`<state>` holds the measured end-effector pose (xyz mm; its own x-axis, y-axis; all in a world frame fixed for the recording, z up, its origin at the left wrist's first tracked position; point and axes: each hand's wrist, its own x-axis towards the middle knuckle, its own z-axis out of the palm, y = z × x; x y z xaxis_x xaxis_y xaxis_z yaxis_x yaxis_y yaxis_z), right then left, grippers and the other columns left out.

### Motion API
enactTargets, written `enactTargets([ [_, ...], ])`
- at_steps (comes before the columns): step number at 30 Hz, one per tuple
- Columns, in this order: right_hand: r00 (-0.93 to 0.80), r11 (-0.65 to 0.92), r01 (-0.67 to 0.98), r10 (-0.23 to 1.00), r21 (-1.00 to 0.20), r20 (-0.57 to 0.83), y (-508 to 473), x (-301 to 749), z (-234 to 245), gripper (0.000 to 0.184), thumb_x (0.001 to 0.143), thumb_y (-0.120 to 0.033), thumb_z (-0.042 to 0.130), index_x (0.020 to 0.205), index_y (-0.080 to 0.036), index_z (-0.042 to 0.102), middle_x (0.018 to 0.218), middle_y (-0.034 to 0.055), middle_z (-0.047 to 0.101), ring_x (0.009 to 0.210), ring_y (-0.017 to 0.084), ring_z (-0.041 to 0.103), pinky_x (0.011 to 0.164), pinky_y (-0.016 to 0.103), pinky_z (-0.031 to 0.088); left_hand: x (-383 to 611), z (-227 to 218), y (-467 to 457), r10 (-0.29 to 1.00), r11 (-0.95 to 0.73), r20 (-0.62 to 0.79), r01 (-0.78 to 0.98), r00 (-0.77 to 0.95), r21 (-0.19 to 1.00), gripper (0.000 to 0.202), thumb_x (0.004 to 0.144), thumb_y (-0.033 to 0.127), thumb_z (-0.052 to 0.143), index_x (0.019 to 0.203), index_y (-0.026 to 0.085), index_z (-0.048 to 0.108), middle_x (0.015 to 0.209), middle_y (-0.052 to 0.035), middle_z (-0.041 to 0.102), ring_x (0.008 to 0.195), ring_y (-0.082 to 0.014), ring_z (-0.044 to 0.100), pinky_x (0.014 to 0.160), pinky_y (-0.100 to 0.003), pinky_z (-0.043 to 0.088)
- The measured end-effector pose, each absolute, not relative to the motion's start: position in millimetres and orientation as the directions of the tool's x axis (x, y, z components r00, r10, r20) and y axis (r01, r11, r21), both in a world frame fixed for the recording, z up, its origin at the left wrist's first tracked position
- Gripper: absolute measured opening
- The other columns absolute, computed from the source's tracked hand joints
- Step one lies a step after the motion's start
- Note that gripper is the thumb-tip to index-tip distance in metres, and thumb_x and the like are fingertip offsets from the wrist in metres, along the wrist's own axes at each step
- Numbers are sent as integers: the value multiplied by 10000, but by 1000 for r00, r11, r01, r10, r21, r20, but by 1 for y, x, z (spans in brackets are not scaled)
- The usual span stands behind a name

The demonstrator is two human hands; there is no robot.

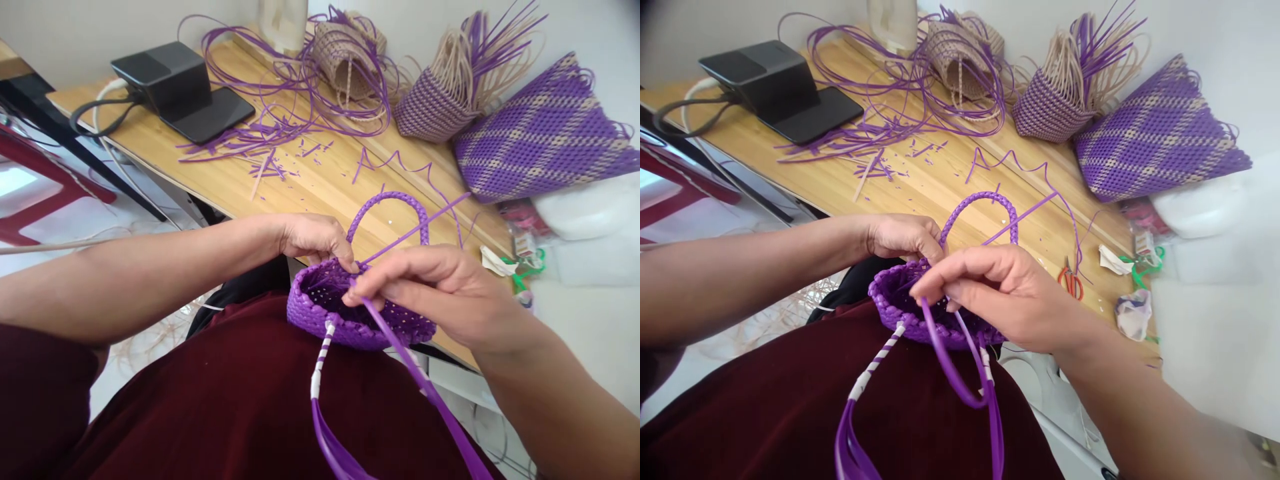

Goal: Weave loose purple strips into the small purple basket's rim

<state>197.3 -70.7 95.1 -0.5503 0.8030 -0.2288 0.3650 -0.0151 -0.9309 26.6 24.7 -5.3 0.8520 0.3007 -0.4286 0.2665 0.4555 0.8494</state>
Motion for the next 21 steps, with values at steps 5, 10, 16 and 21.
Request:
enactTargets([
  [5, -585, -104, 450, 717, -887, -380, -86, 200, 121, 155, 946, -263, 614, 998, -206, 748, 916, 56, 761, 836, 197, 731, 742, 297, 612, 24, 1, 23, 334, 452, -454, 282, 826, 846, 251, 531, 307, 841, 601, 116, 693, 490, -21, 609, 397, -96, 460, 430, -215, 408],
  [10, -458, 73, 640, 835, -765, -303, -112, 196, 134, 156, 791, -246, 795, 926, -259, 718, 848, 11, 742, 722, 181, 709, 624, 263, 602, 23, -1, 21, 362, 471, -448, 254, 818, 845, 240, 539, 281, 836, 569, 102, 679, 516, -45, 635, 420, -102, 487, 413, -204, 394],
  [16, -382, 335, 792, 924, -511, 13, -107, 199, 137, 188, 882, -207, 676, 1054, -280, 703, 851, 14, 742, 718, 199, 707, 607, 301, 597, 22, 2, 20, 356, 478, -460, 265, 813, 837, 241, 547, 285, 844, 589, 105, 689, 506, -23, 620, 412, -90, 491, 434, -191, 428],
  [21, -589, 595, 751, 800, -287, 117, -85, 194, 109, 232, 895, -85, 581, 998, -248, 711, 987, 4, 726, 913, 185, 688, 796, 305, 561, 25, 2, 18, 356, 476, -442, 247, 823, 844, 171, 513, 215, 795, 590, 108, 687, 492, -6, 602, 402, -77, 453, 414, -183, 384],
])
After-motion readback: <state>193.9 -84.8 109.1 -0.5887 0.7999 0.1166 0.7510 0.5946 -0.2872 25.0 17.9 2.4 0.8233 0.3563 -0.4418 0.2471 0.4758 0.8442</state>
